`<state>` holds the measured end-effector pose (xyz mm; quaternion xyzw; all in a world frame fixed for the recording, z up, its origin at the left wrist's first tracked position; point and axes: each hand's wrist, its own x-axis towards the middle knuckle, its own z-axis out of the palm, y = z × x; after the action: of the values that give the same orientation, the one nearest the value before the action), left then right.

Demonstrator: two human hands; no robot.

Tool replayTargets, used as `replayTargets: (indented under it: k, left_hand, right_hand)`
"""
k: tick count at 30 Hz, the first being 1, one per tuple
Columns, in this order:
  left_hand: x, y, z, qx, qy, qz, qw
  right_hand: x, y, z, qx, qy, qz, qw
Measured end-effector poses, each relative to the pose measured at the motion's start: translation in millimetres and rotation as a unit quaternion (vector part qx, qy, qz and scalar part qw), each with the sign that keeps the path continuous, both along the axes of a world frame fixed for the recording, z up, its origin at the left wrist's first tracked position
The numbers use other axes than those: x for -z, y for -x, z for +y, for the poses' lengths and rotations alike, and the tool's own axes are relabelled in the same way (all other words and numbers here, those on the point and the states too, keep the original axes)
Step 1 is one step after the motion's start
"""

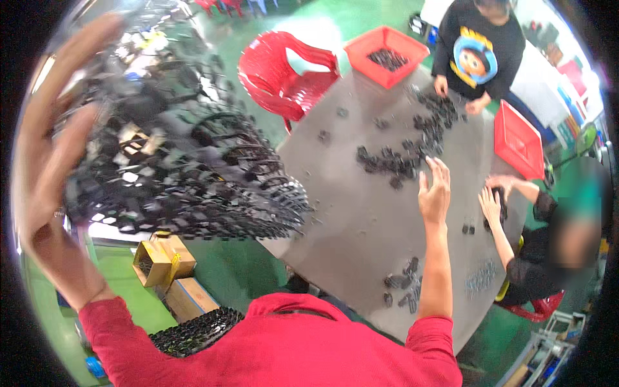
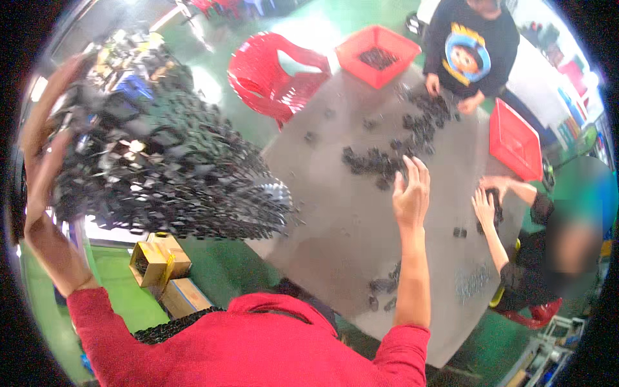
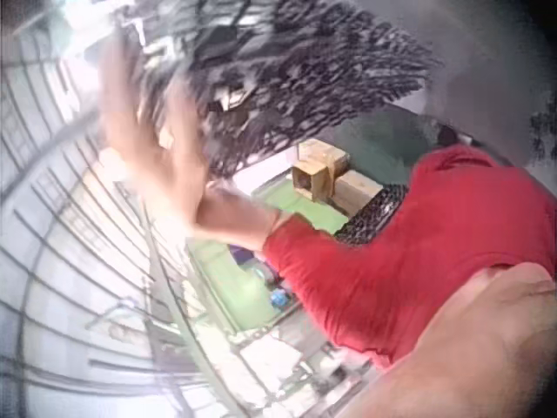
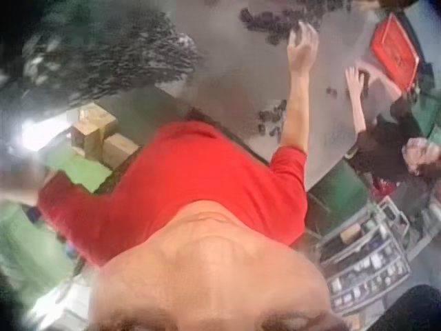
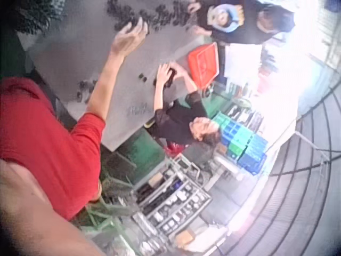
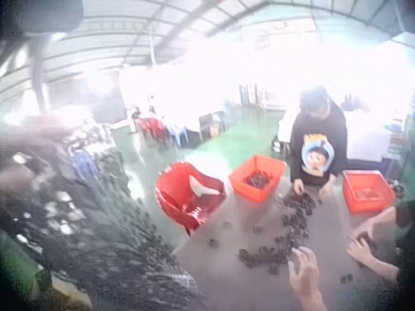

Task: The person attaches black plastic clips onto a tiered vertical assembly rack. They pick up individual clips from a table and slide them onto the wire rungs of the rotating rack until it is full.

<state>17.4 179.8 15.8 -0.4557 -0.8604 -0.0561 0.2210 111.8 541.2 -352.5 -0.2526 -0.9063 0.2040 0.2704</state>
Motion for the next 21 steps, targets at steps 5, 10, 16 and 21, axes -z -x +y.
replayTargets:
  k: [5, 10, 16, 21]
  left_hand:
    - [-13.3, 3.4, -15.5, 0.059, 0.073, 0.02, 0.995]
    - [-9.8, -12.4, -32.0, 0.074, 0.012, 0.009, 0.997]
    - [-9.1, -20.8, -28.2, 0.1, -0.019, 0.004, 0.995]
    - [-17.5, -26.2, -32.1, 0.128, 0.011, -0.052, 0.99]
  right_hand:
    - [-195.7, 45.1, -114.5, -0.285, 0.117, 0.327, 0.893]
    - [-287.6, 63.6, -194.0, -0.439, 0.146, 0.307, 0.831]
    - [-303.3, 73.3, -191.8, -0.541, 0.302, 0.21, 0.756]
    - [-301.8, 92.0, -172.1, -0.6, 0.332, 0.11, 0.719]
